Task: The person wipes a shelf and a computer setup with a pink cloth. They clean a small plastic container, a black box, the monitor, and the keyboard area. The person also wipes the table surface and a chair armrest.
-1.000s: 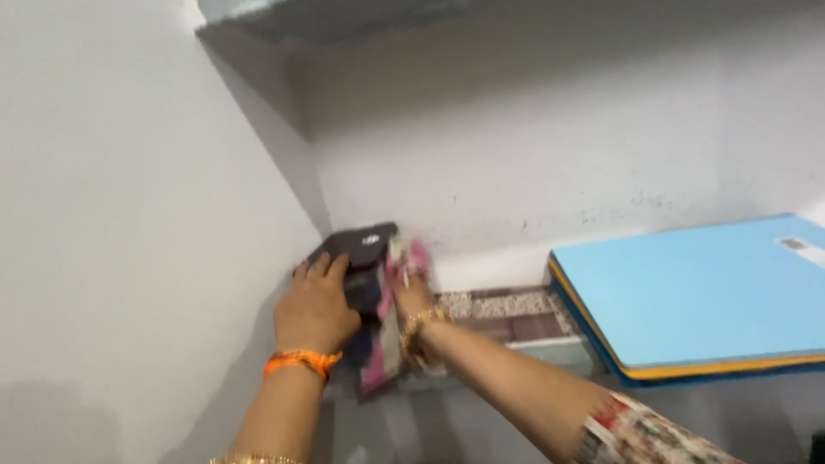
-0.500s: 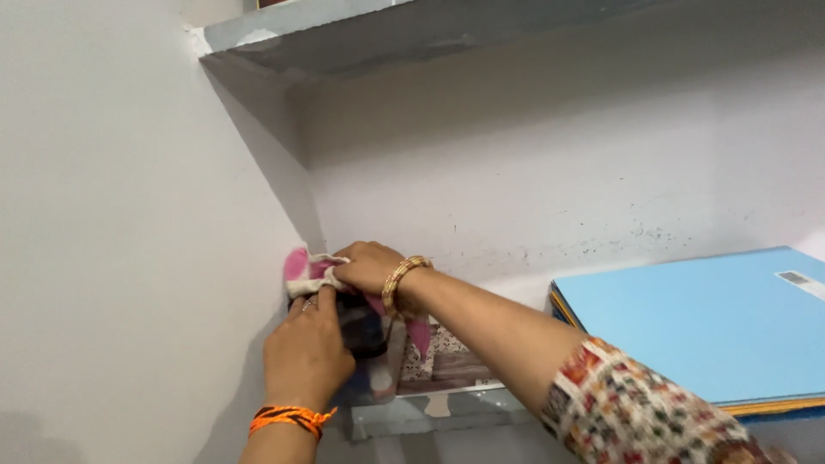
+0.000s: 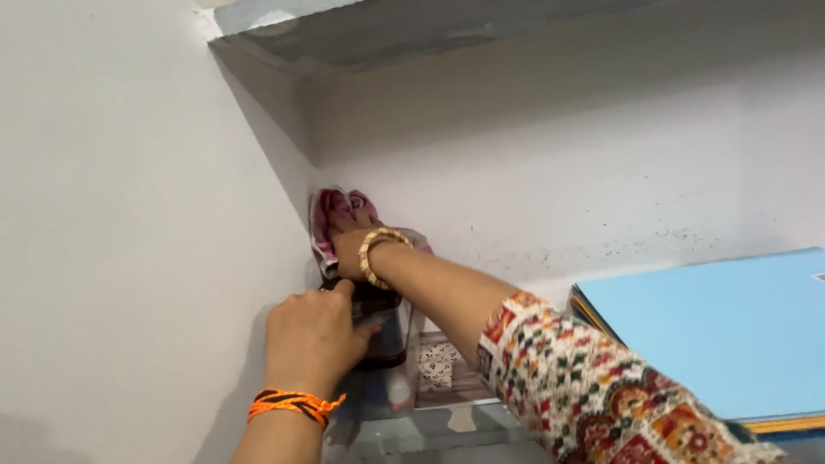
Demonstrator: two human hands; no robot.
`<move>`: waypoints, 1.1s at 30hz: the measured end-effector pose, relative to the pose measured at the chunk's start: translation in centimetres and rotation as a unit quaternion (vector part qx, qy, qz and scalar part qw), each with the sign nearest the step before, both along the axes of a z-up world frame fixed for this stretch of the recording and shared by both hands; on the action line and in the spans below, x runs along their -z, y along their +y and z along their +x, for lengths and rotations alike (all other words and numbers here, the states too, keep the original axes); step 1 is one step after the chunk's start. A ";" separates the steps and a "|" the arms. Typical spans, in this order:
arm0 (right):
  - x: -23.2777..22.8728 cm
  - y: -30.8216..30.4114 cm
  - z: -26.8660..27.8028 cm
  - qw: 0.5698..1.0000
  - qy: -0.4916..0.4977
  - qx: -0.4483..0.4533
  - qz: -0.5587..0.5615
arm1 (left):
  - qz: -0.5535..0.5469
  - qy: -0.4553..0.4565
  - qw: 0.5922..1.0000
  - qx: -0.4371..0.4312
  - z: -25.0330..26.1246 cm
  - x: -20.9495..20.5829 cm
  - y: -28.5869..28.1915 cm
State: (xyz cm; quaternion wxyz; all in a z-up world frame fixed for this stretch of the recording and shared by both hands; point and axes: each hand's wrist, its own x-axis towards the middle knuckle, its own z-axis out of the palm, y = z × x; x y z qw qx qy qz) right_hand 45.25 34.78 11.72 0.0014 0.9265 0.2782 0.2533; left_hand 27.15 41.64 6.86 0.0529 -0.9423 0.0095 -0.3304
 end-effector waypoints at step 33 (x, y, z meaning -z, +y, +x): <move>-3.8 -1.6 0.3 0.980 0.195 0.021 0.035 | -0.004 -0.003 1.000 0.005 -0.2 -0.4 -0.1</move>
